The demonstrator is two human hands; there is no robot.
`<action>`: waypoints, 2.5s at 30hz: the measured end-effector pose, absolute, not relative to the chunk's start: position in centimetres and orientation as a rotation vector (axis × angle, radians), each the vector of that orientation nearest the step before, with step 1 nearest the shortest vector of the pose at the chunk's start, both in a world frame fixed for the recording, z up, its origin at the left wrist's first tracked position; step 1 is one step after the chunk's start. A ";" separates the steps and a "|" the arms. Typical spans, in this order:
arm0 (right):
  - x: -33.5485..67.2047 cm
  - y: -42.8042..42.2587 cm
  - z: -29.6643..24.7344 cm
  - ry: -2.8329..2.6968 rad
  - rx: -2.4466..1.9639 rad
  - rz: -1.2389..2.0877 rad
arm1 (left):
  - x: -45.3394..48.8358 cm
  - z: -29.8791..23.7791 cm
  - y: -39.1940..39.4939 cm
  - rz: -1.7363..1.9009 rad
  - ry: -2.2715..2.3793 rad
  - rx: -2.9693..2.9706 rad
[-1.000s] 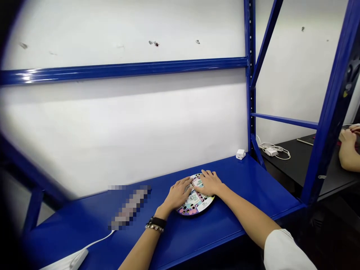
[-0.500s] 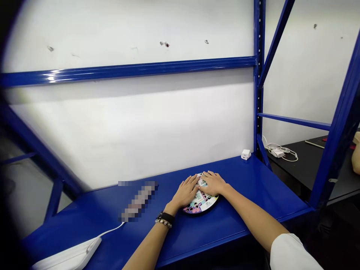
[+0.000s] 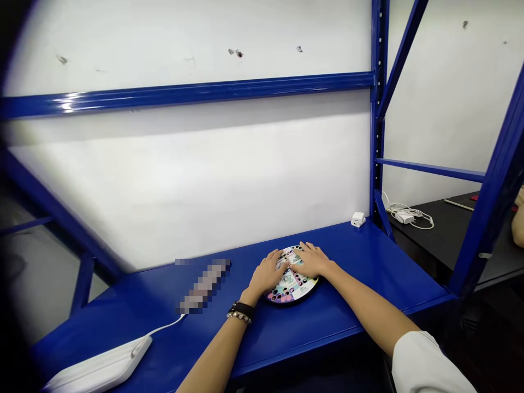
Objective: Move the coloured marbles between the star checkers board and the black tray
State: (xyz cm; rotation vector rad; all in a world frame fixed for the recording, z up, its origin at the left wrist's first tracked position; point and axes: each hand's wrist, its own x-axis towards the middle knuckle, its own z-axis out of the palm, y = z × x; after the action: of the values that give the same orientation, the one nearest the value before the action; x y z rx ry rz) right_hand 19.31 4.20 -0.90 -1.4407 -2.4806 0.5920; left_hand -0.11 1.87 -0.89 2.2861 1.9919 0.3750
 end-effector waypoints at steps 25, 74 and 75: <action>19.7 4.5 -0.8 -2.227 -1.571 0.589 | -1.4 0.0 2.0 0.779 2.212 1.971; 25.3 7.1 1.1 -2.105 -1.808 0.211 | -2.3 -0.9 2.6 0.595 1.853 2.237; 25.4 7.1 1.0 -2.109 -1.834 0.240 | -2.3 -0.9 2.6 0.596 1.851 2.234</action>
State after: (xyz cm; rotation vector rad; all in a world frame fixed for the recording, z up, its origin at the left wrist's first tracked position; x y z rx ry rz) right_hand 25.36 7.13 0.99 -1.8336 -2.1087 0.2404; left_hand -2.27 2.60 -0.89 2.2343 1.8515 0.5965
